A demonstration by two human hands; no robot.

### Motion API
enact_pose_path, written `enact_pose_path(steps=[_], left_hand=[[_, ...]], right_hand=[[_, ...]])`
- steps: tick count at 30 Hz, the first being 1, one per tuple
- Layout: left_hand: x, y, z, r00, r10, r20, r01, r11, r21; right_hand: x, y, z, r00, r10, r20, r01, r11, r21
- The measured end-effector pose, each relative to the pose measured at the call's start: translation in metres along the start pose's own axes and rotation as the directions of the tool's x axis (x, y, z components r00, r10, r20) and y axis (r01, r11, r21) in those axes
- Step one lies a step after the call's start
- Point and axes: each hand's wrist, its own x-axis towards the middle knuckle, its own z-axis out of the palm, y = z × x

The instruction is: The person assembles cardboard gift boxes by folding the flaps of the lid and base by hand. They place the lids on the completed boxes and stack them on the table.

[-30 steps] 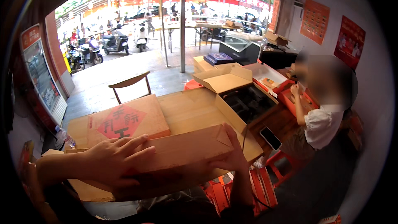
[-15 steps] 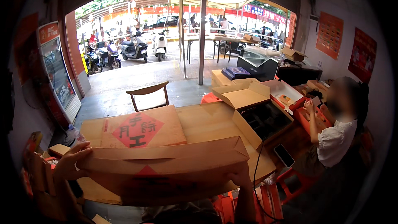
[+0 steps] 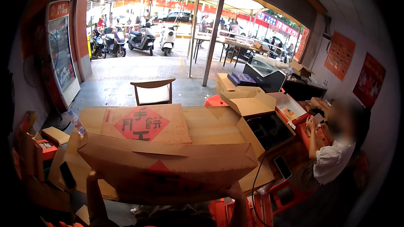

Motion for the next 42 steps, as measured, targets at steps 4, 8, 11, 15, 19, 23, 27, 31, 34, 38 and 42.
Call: enact_pose_path(steps=[4, 8, 11, 15, 19, 23, 27, 31, 34, 38, 42], left_hand=[[-0.026, -0.047, -0.045, 0.866, -0.392, 0.310, 0.355, 0.919, 0.171], [-0.002, -0.045, -0.041, 0.950, -0.248, 0.188, 0.157, 0.903, 0.400], [0.032, -0.039, -0.032, 0.972, -0.228, -0.058, 0.235, 0.939, 0.251], [0.085, -0.044, -0.047, 0.986, -0.137, -0.091, 0.091, 0.916, -0.390], [0.114, -0.065, -0.053, 0.967, -0.199, -0.159, 0.053, 0.767, -0.639], [0.099, -0.109, -0.035, 0.946, -0.052, -0.320, -0.079, 0.919, -0.385], [0.092, -0.075, 0.021, 0.921, 0.124, -0.368, -0.134, 0.991, 0.000], [0.090, -0.092, 0.029, 0.862, 0.136, -0.488, -0.065, 0.985, 0.159], [0.086, -0.092, 0.028, 0.851, 0.150, -0.504, -0.080, 0.984, 0.157], [0.089, -0.081, 0.030, 0.859, 0.107, -0.501, -0.010, 0.981, 0.193], [0.092, -0.077, 0.035, 0.828, 0.154, -0.539, -0.059, 0.980, 0.190]], right_hand=[[0.008, -0.019, 0.016, 0.972, -0.231, -0.031, 0.233, 0.964, 0.126], [0.031, -0.017, 0.009, 0.986, -0.133, -0.098, 0.125, 0.989, -0.085], [0.068, -0.033, 0.026, 0.984, -0.117, -0.138, 0.156, 0.933, 0.325], [0.116, -0.085, 0.030, 1.000, 0.012, -0.012, -0.003, 0.833, 0.554], [0.168, -0.053, 0.023, 0.995, 0.047, 0.084, -0.092, 0.736, 0.671], [0.178, -0.050, 0.046, 0.998, 0.045, 0.038, -0.059, 0.714, 0.698], [0.162, -0.065, 0.070, 0.991, 0.015, -0.131, 0.084, 0.698, 0.711], [0.155, -0.043, 0.081, 0.974, 0.039, -0.225, 0.146, 0.653, 0.743], [0.159, -0.048, 0.080, 0.721, -0.570, -0.395, 0.634, 0.772, 0.045], [0.150, -0.064, 0.081, 0.598, -0.734, -0.322, 0.541, 0.666, -0.513], [0.150, -0.053, 0.070, 0.567, -0.766, -0.302, 0.362, 0.561, -0.744]])
